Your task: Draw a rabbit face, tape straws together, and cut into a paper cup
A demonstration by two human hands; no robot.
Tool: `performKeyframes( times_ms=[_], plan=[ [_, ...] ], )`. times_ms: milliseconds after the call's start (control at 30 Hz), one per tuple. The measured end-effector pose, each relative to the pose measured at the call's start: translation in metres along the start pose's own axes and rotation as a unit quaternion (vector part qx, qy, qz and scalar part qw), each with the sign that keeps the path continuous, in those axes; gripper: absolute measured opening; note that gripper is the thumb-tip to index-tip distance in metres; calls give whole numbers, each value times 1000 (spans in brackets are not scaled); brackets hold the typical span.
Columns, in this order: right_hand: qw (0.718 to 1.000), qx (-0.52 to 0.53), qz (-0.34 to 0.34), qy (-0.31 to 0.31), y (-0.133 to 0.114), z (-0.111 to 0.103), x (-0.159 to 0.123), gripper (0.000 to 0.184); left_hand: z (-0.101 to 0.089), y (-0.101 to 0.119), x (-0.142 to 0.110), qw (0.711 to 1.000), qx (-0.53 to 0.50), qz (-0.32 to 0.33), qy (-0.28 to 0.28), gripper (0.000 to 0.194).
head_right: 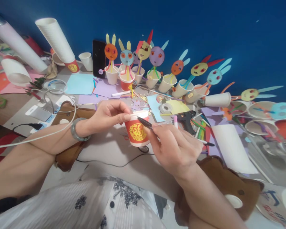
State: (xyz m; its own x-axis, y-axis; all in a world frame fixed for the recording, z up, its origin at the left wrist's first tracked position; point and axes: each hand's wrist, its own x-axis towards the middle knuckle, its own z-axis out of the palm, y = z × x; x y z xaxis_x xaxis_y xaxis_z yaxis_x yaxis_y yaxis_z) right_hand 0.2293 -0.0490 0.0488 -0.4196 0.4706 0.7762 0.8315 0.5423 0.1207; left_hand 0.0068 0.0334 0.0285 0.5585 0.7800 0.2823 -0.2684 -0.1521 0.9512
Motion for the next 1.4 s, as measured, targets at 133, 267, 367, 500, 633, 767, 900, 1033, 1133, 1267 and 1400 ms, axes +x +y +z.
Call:
performKeyframes(
  times_ms=[133,267,367,500,633,767,900,1033,1133,1267,1400],
  plan=[
    [1000,2,-17,-3,2,-2,0,25,-1,-1,0,1000,-1,1,-4,35],
    [999,6,-36,-9,6,-4,1,26,-1,-1,1,1000,-5,9,-14,31],
    [999,17,-45,-9,7,-5,2,27,-2,1,1,1000,-4,-10,-17,33],
    [998,26,-51,-12,7,-4,2,26,-1,4,1,999,-10,-35,-18,35],
    [999,29,-43,-13,9,-2,1,26,-2,5,2,998,-28,-43,-26,30],
    [999,32,-42,-1,9,-1,1,27,-3,5,3,998,-21,-57,-31,33],
    [999,24,-45,-4,8,-3,1,27,-4,5,3,998,-15,-57,-32,40],
    [998,24,-47,-17,9,-5,-1,28,-3,5,4,997,-9,-61,-35,43],
    [998,26,-50,-31,11,-6,-2,28,-4,4,4,997,-9,-64,-40,44],
    [997,40,-46,-43,11,-6,-2,28,-4,4,3,997,-19,-68,-44,43],
    [996,60,-44,-46,12,-7,-2,26,-4,4,3,996,-32,-64,-54,38]
  ],
)
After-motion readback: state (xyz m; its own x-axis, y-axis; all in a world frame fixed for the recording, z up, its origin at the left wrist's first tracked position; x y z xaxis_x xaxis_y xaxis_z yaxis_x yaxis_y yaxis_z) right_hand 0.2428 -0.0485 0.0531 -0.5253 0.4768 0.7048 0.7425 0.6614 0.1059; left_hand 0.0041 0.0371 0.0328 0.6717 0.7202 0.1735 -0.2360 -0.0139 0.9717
